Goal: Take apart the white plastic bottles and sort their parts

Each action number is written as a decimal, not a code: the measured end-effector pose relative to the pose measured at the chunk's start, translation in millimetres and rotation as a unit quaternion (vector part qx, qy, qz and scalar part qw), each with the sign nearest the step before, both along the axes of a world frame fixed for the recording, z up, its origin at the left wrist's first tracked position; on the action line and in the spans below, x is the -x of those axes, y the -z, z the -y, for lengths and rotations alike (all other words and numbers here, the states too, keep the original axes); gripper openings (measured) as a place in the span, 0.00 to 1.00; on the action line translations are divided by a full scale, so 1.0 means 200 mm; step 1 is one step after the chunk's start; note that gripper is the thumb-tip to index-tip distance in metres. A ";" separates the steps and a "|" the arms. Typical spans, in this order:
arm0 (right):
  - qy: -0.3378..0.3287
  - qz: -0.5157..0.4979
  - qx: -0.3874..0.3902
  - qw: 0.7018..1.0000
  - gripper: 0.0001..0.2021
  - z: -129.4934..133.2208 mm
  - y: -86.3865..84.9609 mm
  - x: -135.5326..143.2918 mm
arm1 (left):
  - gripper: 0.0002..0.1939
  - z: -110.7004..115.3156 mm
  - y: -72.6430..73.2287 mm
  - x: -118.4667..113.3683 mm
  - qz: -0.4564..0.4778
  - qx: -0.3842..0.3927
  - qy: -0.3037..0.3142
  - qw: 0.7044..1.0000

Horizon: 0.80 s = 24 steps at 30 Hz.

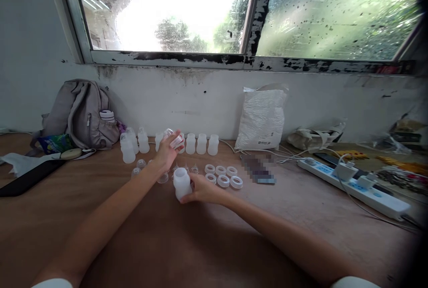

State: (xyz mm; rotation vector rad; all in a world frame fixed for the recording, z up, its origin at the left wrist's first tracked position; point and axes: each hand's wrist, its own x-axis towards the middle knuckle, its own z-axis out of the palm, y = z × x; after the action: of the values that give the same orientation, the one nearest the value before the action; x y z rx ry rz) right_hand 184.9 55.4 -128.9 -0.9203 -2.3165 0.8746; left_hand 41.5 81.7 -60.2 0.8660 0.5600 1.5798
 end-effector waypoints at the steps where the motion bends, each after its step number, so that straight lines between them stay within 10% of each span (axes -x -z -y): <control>1: -0.005 0.007 0.009 1.000 0.24 0.00 0.02 0.00 | 0.08 0.00 0.00 0.01 -0.017 -0.011 0.021 1.000; 10: -0.004 0.009 0.024 1.000 0.30 0.00 0.05 0.00 | 0.18 0.01 -0.02 0.07 -0.300 -0.102 -0.044 0.948; 18: -0.004 -0.069 0.024 0.997 0.22 0.02 -0.02 0.01 | 0.26 0.03 -0.15 0.20 -0.286 -0.136 -0.148 0.937; 24: 0.186 -0.195 -0.063 0.961 0.22 -0.21 -0.15 -0.17 | 0.20 0.02 -0.20 0.29 -0.260 -0.153 -0.207 0.930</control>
State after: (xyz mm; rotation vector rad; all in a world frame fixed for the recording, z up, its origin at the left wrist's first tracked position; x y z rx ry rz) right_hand 219.5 97.1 -99.6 -0.9834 -1.7665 0.6681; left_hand -15.6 76.9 -19.9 1.5029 0.9348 1.8510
